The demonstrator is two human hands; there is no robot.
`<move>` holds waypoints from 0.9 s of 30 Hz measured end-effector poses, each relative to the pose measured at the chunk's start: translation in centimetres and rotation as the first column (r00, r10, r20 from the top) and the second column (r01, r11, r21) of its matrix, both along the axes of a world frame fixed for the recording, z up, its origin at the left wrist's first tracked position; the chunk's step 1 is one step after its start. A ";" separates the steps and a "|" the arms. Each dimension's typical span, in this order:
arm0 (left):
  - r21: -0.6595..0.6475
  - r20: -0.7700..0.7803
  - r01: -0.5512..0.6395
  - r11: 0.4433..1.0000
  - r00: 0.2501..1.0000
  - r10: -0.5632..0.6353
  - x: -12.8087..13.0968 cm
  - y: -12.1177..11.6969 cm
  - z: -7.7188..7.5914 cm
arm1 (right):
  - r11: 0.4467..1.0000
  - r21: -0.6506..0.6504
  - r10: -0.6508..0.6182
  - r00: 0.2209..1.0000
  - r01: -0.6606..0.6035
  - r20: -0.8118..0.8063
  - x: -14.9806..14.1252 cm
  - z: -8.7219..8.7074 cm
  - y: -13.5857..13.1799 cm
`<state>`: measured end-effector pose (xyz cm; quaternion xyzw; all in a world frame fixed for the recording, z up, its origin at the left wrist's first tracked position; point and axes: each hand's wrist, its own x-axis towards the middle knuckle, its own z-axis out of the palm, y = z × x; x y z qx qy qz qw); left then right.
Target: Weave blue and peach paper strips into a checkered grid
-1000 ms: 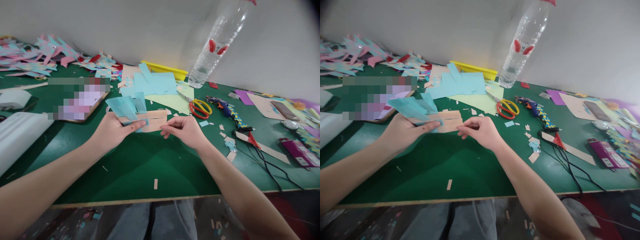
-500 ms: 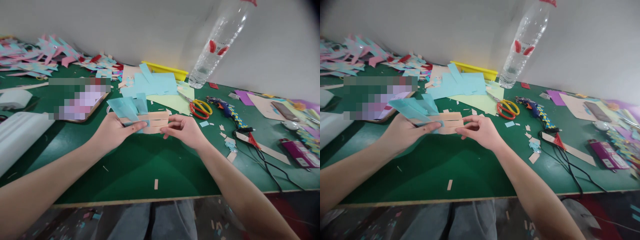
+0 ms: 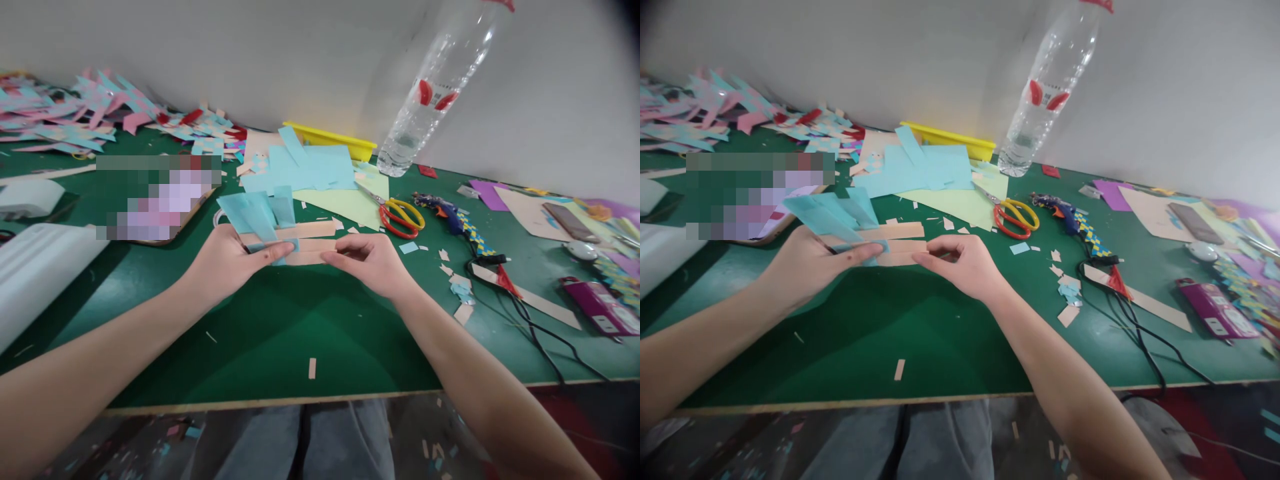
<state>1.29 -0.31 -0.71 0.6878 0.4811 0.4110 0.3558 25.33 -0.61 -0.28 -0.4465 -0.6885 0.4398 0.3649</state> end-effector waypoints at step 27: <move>-0.212 0.275 -0.021 0.977 0.958 0.080 0.3 0.3 -0.3 | 0.972 0.047 -0.221 0.963 0.230 -0.154 0.5 -0.2 0.6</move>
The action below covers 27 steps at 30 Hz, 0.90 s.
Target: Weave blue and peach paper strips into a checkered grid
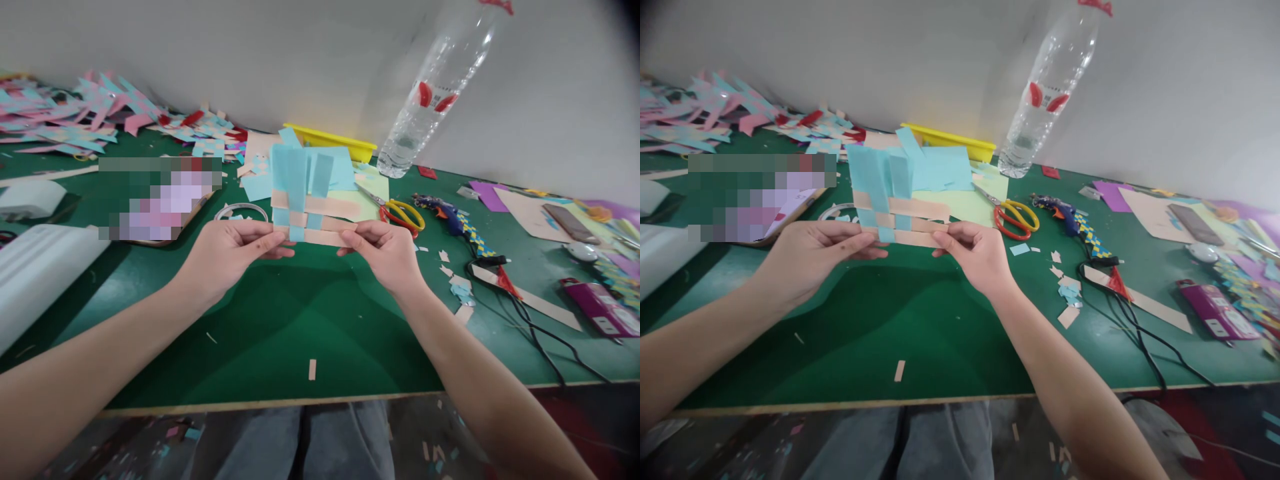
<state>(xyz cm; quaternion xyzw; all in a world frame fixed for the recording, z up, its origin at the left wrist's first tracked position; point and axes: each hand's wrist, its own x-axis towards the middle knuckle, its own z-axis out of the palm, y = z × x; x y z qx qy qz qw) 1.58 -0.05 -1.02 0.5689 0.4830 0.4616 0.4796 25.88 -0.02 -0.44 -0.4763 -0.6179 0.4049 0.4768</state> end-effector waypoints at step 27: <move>0.158 -0.464 0.103 0.982 0.886 -0.018 -1.2 1.4 -0.6 | 0.982 0.130 0.074 0.917 -0.135 0.392 0.8 -1.2 1.0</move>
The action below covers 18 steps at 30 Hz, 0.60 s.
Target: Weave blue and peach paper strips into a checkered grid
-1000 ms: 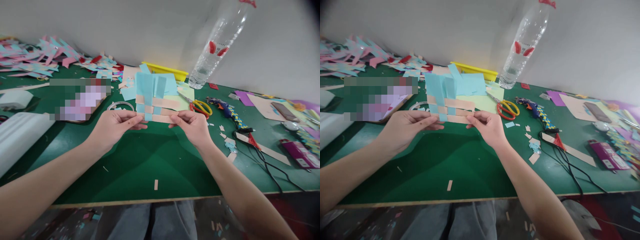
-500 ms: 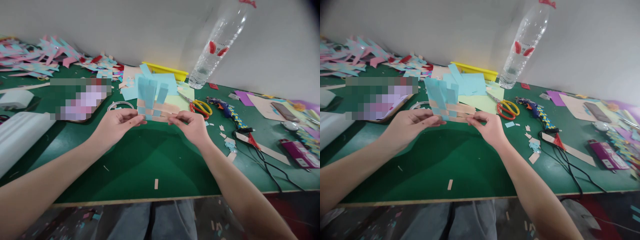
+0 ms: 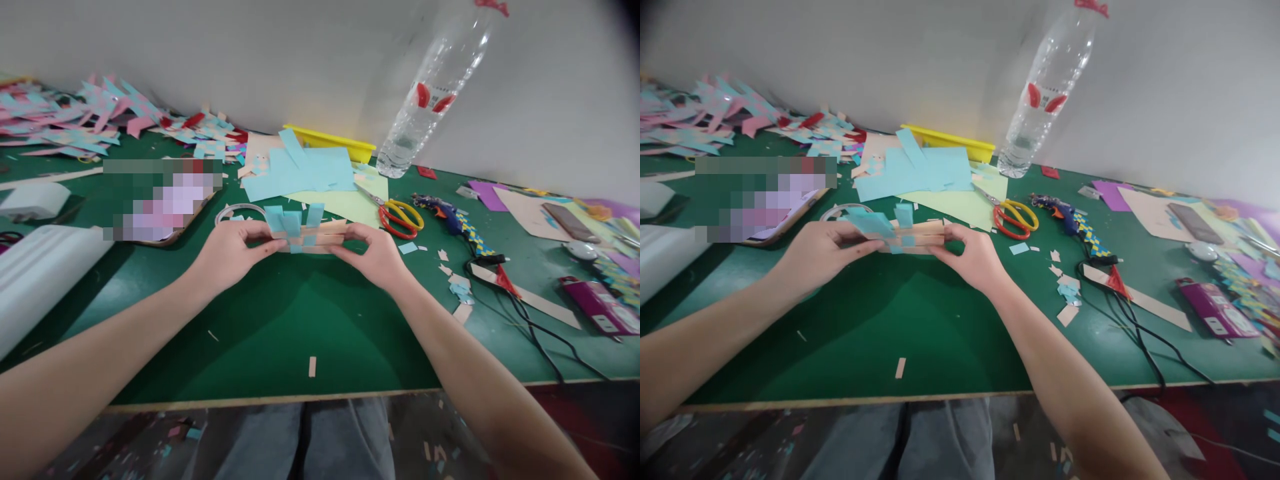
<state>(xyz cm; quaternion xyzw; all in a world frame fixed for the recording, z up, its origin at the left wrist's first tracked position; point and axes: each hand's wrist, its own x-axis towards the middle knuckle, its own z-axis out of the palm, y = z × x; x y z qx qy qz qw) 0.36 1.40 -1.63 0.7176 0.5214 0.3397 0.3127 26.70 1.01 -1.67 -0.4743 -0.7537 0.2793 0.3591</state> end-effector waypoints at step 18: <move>0.047 -0.181 0.141 0.989 0.975 -0.131 0.0 0.6 -1.2 | 1.000 0.001 -0.001 0.989 0.001 0.147 -0.7 -0.7 -0.1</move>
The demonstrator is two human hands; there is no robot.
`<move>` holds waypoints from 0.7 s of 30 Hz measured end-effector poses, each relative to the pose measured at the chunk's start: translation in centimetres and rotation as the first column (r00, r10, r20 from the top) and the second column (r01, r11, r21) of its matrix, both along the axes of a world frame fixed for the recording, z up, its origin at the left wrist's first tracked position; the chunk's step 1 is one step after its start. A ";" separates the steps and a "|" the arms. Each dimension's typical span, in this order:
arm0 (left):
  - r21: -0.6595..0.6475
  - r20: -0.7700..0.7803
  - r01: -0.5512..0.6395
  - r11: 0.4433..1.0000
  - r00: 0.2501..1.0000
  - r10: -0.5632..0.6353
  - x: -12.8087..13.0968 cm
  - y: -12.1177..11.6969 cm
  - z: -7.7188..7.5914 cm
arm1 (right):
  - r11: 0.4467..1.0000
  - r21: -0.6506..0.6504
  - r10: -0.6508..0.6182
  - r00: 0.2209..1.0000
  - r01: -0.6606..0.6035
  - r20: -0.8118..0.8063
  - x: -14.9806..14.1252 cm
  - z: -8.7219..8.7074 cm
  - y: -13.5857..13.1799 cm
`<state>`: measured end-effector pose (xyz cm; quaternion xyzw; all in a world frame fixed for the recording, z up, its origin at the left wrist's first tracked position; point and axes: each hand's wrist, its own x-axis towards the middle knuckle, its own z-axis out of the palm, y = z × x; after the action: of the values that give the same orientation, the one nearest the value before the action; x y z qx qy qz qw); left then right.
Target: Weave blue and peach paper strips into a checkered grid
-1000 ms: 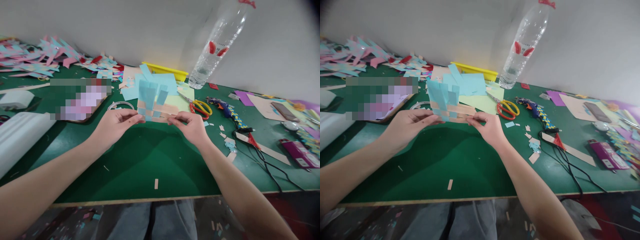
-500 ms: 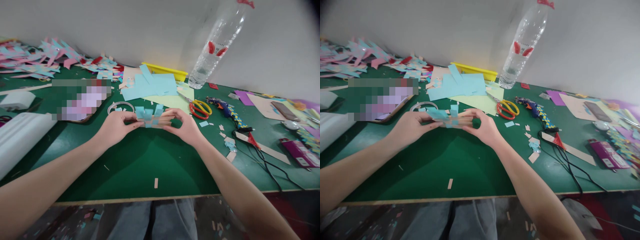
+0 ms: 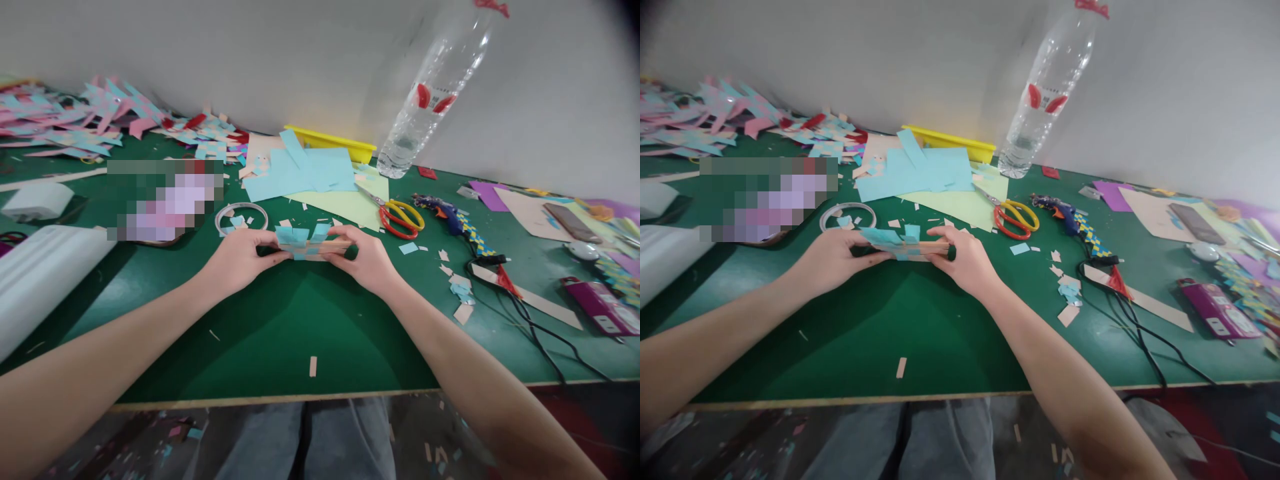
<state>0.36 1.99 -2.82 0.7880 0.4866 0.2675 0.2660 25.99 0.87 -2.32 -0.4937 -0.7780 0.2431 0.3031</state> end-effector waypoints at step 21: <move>0.145 -0.112 -0.115 0.983 0.985 0.132 -0.4 -1.0 1.3 | 0.998 0.034 -0.057 0.998 0.056 0.014 0.3 0.2 0.2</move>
<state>0.00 0.98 -1.55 0.7875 0.5302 0.2681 0.1639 26.25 1.10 -2.09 -0.5122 -0.7699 0.2178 0.3122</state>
